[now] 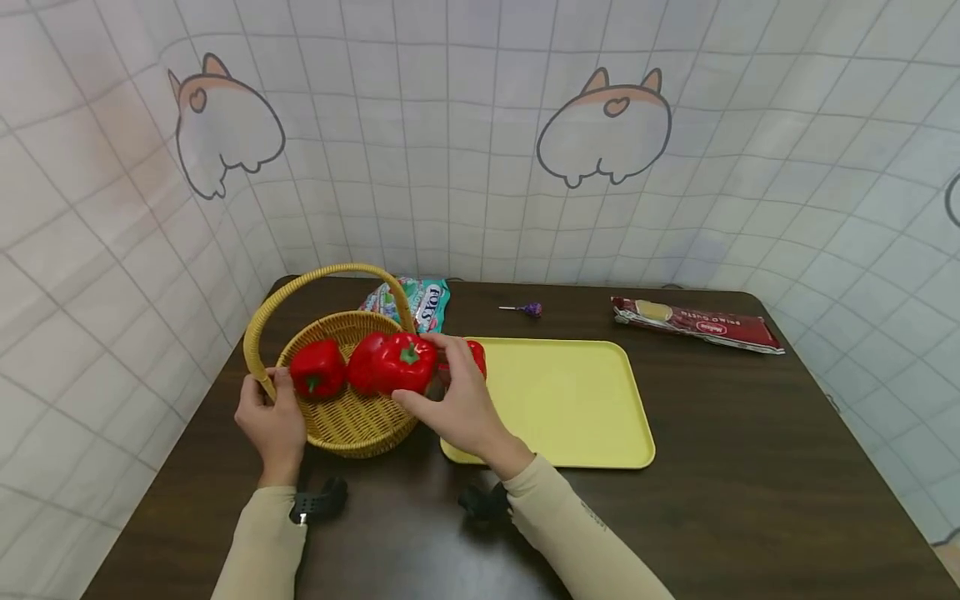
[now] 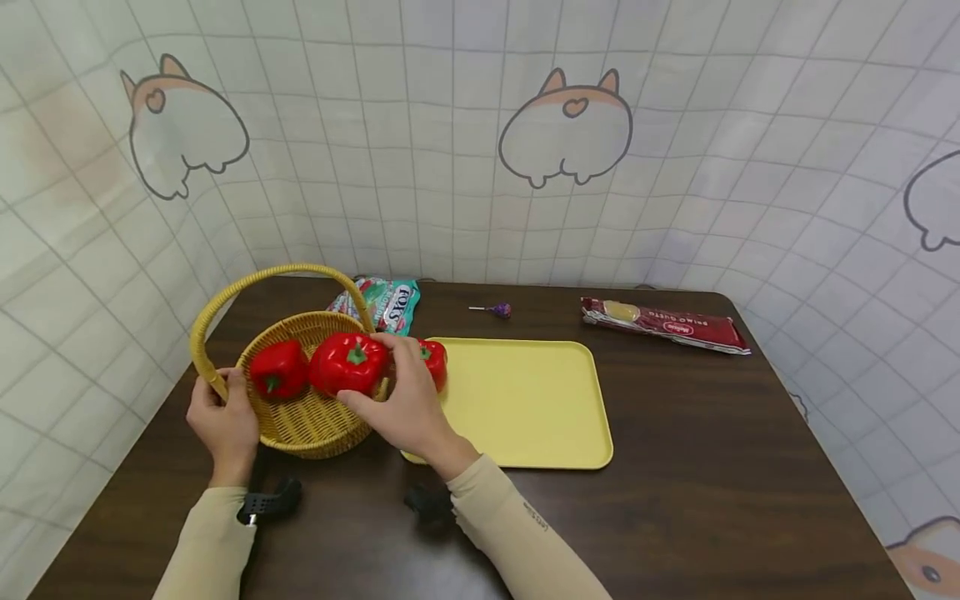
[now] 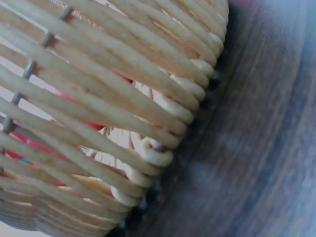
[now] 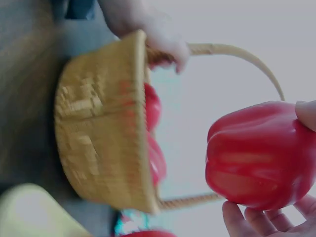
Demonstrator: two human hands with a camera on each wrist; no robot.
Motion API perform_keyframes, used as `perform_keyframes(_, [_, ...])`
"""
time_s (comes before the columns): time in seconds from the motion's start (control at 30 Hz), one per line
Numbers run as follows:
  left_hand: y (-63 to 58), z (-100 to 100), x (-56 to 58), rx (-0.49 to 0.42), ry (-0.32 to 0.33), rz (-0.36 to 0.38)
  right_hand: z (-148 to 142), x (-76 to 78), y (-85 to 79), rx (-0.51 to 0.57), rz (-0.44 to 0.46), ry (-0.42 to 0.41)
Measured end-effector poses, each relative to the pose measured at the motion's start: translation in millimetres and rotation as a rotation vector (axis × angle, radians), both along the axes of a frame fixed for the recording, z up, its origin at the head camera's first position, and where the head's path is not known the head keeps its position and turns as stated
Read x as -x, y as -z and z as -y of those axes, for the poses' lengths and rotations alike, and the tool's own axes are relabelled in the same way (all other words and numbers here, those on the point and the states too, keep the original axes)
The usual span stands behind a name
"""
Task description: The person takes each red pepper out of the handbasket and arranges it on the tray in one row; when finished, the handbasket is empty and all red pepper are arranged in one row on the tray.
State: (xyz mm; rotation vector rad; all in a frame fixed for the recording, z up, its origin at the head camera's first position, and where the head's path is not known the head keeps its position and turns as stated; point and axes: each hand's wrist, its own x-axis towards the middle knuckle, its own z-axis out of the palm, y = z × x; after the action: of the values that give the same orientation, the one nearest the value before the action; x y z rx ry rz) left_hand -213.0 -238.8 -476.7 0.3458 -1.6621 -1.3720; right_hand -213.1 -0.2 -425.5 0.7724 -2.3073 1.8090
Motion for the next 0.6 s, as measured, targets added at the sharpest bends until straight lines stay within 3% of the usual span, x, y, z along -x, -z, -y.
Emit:
perform_keyframes(0.23, [1.6,-0.2,-0.7,-0.007,-0.004,-0.012,-41.5,6.5,-14.3,0.031,-0.030,0.095])
perform_keyframes(0.43, [2.4,3.5,-1.7,0.014,-0.009,-0.020,-72.0,18.7,-28.0,0.047,0.010,0.199])
perform_keyframes(0.6, [3.7,5.5,-0.3,0.027,0.021,-0.003,-101.5,34.5,-20.5,0.021,0.091,0.283])
